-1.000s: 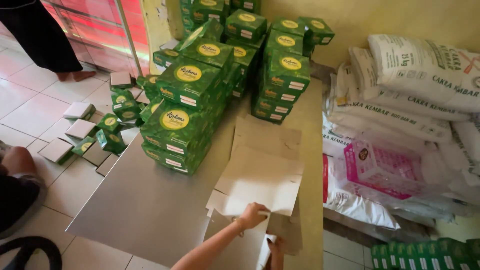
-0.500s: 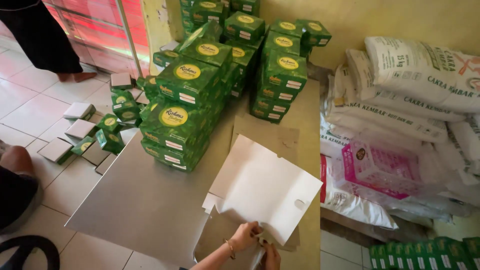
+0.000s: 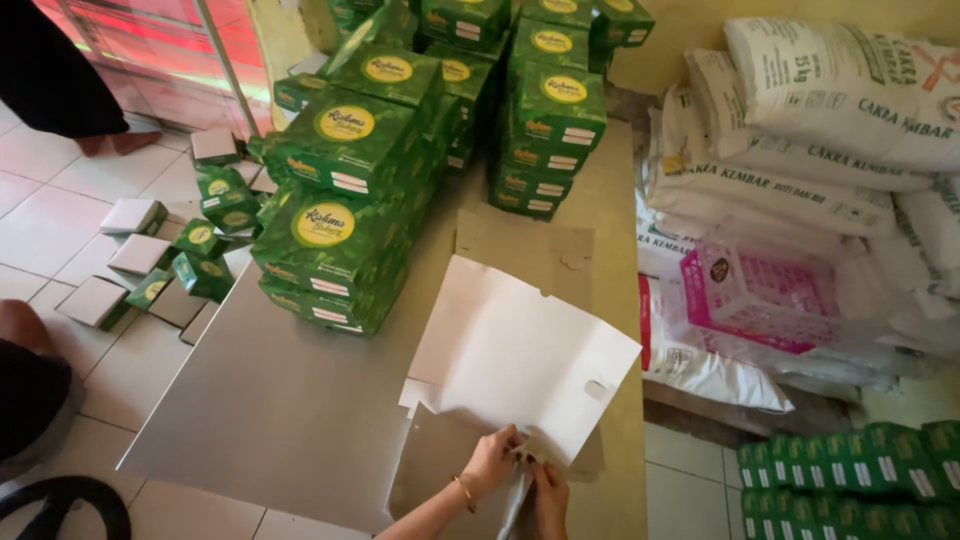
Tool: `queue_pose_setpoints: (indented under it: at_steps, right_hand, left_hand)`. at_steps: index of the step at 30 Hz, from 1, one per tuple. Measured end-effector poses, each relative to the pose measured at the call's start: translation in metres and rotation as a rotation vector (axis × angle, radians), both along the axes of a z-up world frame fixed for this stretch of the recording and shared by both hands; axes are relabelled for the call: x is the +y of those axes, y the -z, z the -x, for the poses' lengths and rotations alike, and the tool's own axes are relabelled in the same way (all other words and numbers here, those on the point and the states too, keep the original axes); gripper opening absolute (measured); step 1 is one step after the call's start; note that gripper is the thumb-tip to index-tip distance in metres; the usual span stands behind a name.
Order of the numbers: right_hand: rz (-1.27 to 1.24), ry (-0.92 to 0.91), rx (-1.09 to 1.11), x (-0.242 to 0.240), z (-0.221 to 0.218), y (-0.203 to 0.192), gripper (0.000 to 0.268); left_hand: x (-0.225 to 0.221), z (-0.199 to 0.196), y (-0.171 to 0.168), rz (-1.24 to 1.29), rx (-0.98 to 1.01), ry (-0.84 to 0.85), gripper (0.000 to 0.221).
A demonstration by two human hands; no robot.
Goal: The person folds flat cardboard boxes into open cartons and places green bakery product boxes into them one at a time, stacking the packed cartons on the table. They repeatedly take a flat carton, fold its flaps, insert a product box, and set the closed carton aside.
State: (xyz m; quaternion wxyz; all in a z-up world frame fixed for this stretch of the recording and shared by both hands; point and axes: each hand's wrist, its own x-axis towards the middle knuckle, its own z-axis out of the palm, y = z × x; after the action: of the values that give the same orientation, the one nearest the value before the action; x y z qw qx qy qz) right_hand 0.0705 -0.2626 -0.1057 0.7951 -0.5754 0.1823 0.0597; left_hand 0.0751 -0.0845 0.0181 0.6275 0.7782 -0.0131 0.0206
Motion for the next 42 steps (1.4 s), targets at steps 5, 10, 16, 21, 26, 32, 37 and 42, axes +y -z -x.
queue_pose_setpoints:
  at_steps: [5, 10, 16, 21, 26, 32, 37, 42]
  right_hand:
    - [-0.224, 0.059, 0.061, 0.013, 0.003, -0.045, 0.02]
    - [0.168, -0.01, -0.091, 0.0, -0.01, -0.007, 0.021]
    - [0.184, 0.016, -0.131, 0.002, -0.018, -0.033, 0.024]
    - [0.05, -0.044, -0.038, 0.007, -0.011, -0.046, 0.021]
    - [0.062, -0.111, -0.01, 0.001, -0.009, -0.057, 0.024]
    - [0.497, -0.125, -0.205, -0.01, -0.014, -0.052, 0.021]
    - [-0.362, 0.071, -0.023, 0.013, -0.004, -0.109, 0.031]
    - [-0.379, 0.103, -0.119, -0.007, -0.008, -0.044, 0.027]
  left_hand:
    - [0.0, 0.003, -0.014, -0.033, 0.071, -0.005, 0.012]
    - [-0.013, 0.007, 0.021, -0.002, -0.033, -0.031, 0.023]
    - [-0.019, 0.01, 0.018, -0.399, 0.229, 0.209, 0.068]
    - [-0.014, 0.016, 0.01, -0.231, 0.058, 0.15, 0.061]
    - [-0.013, 0.028, -0.014, -0.185, -0.032, 0.189, 0.07]
    - [0.002, 0.021, -0.043, -0.219, 0.007, 0.309, 0.079]
    - [-0.006, 0.023, -0.043, -0.227, -0.003, 0.237, 0.073]
    - [-0.009, 0.028, -0.045, -0.218, 0.017, 0.227, 0.074]
